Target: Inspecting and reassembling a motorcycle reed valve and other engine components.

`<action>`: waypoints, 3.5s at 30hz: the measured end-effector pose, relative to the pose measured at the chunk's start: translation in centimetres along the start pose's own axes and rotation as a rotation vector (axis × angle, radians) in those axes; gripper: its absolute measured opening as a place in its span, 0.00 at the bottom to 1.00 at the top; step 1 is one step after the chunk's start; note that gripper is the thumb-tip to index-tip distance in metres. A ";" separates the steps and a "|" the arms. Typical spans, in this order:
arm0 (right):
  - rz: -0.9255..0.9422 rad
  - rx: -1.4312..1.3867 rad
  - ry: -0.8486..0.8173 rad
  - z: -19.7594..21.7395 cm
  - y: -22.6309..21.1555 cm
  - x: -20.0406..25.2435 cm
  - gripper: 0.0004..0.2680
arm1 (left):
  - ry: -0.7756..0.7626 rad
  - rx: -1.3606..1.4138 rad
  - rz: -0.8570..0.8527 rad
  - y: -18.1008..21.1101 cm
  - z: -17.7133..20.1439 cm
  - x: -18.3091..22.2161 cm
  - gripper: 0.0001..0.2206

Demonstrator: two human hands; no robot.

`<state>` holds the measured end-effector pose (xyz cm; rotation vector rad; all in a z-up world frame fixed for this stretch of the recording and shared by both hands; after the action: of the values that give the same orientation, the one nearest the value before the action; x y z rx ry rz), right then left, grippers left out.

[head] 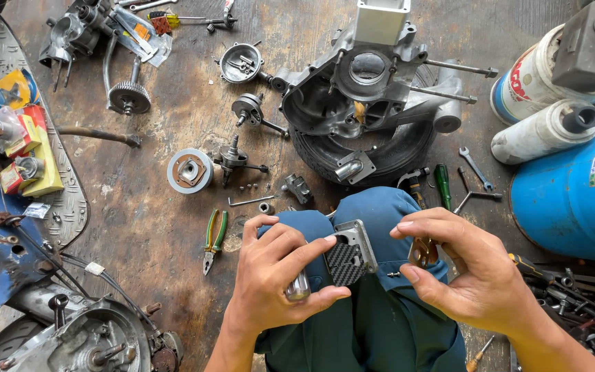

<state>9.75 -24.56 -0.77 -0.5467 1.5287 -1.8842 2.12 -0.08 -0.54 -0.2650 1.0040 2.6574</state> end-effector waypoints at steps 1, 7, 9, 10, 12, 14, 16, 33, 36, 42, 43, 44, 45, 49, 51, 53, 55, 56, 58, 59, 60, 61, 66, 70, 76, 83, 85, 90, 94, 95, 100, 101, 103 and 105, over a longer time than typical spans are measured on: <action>-0.001 -0.001 0.000 0.0 0.0 0.0 0.19 | -0.001 0.000 0.001 0.0 0.0 0.0 0.22; 0.003 0.018 -0.002 0.0 0.5 0.1 0.19 | 0.003 -0.027 -0.013 -0.1 0.2 -0.1 0.21; -0.004 -0.028 0.002 0.0 0.7 0.1 0.17 | 0.011 -0.030 -0.021 -0.2 0.2 0.0 0.21; -0.006 -0.030 0.004 0.0 0.7 0.0 0.17 | 0.008 -0.029 -0.021 -0.1 0.1 0.1 0.21; -0.020 -0.015 0.005 -0.1 0.7 0.0 0.17 | 0.080 -0.013 -0.035 -0.1 0.2 0.2 0.21; -0.025 -0.026 -0.001 0.0 0.8 0.0 0.18 | 0.135 -0.044 -0.007 0.3 -0.3 0.9 0.21; -0.015 -0.039 0.002 0.0 0.8 -0.2 0.18 | 0.190 -0.088 0.008 0.6 -0.8 1.6 0.22; -0.076 0.006 -0.326 -2.4 -2.7 -4.5 0.05 | 0.683 -0.493 0.108 2.6 -3.6 3.9 0.26; -0.061 -0.015 -0.333 -2.7 -3.1 -5.2 0.04 | 0.681 -0.522 0.118 1.9 -3.8 4.8 0.30; -0.082 -0.062 -0.342 -3.3 -3.1 -5.5 0.03 | 0.663 -0.490 0.106 1.5 -3.9 5.0 0.29; -0.082 -0.056 -0.349 -3.4 -3.1 -5.5 0.03 | 0.670 -0.489 0.111 1.6 -3.8 4.9 0.29; -0.099 -0.075 -0.347 -3.5 -3.0 -5.6 0.03 | 0.672 -0.474 0.110 1.7 -3.8 4.8 0.29; -0.117 -0.094 -0.344 -3.5 -3.0 -5.5 0.03 | 0.672 -0.458 0.107 1.8 -3.7 4.7 0.30; -0.114 -0.119 -0.351 -3.6 -2.6 -5.5 0.03 | 0.694 -0.476 0.125 2.0 -3.6 4.4 0.28; -0.144 -0.135 -0.341 -3.6 -2.6 -5.4 0.03 | 0.661 -0.466 0.141 1.9 -3.6 4.6 0.30; -0.156 -0.132 -0.315 -3.1 -2.2 -5.3 0.02 | 0.661 -0.476 0.146 2.0 -3.5 4.4 0.30; -0.171 -0.130 -0.290 -2.5 -1.6 -5.0 0.03 | 0.660 -0.485 0.153 2.1 -3.5 4.4 0.30; -0.171 -0.139 -0.248 -2.1 -1.4 -4.9 0.03 | 0.651 -0.488 0.161 2.1 -3.5 4.4 0.30; -0.169 -0.145 -0.209 -1.4 -1.2 -4.7 0.04 | 0.645 -0.491 0.169 2.1 -3.6 4.5 0.30; -0.199 -0.143 -0.193 -1.2 -1.2 -4.5 0.04 | 0.623 -0.490 0.178 2.0 -3.6 4.6 0.31; -0.228 -0.141 -0.177 -1.0 -1.1 -4.4 0.04 | 0.602 -0.490 0.186 1.9 -3.6 4.7 0.31; -0.233 -0.141 -0.172 -0.9 -1.1 -4.4 0.04 | 0.598 -0.485 0.185 2.0 -3.4 4.4 0.31; -0.149 0.020 -0.044 0.1 -0.5 -4.0 0.06 | 0.618 -0.453 0.212 1.8 -3.2 4.3 0.28; -0.156 0.047 -0.036 0.7 0.1 -3.4 0.06 | 0.604 -0.394 0.229 1.1 -3.5 4.7 0.29; -0.167 0.109 -0.065 0.9 0.6 -2.9 0.07 | 0.571 -0.242 0.257 0.6 -3.1 4.3 0.26; -0.179 0.161 -0.135 0.7 1.3 -2.6 0.10 | 0.421 -0.066 0.233 0.8 -2.1 3.8 0.26; -0.176 0.168 -0.141 0.7 1.3 -2.5 0.10 | 0.382 -0.050 0.217 0.7 -1.7 3.7 0.26; -0.187 0.208 -0.159 0.6 1.0 -2.5 0.11 | 0.140 -0.144 0.107 0.9 -0.5 2.1 0.23; -0.167 0.208 -0.175 0.6 0.7 -2.5 0.11 | 0.060 -0.175 0.023 0.9 0.6 0.6 0.22; -0.175 0.205 -0.178 0.6 0.7 -2.5 0.12 | 0.027 -0.187 -0.004 0.7 0.6 0.3 0.21; -0.194 0.209 -0.185 0.8 0.7 -2.4 0.13 | -0.045 -0.211 -0.050 0.2 0.8 -0.7 0.21; -0.173 0.224 -0.201 0.9 0.8 -2.3 0.12 | -0.047 -0.243 -0.060 0.2 0.7 -0.9 0.20; -0.154 0.238 -0.219 0.9 0.9 -2.2 0.12 | -0.050 -0.273 -0.067 0.1 0.7 -1.1 0.20; -0.119 0.302 -0.243 0.9 1.0 -2.2 0.13 | -0.063 -0.268 -0.090 0.0 0.7 -1.4 0.21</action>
<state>12.11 -23.76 -1.31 -0.7080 1.0545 -2.0072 3.37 0.09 0.30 -0.2738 0.6006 2.6955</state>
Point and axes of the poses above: each hand's wrist, its own x-axis away from the middle knuckle, its own z-axis out of the back of the hand, y = z × x, the point moved 2 cm from there along -x, towards the middle knuckle, and after that the axes turned 11 degrees about -y, right-handed, at the moved point
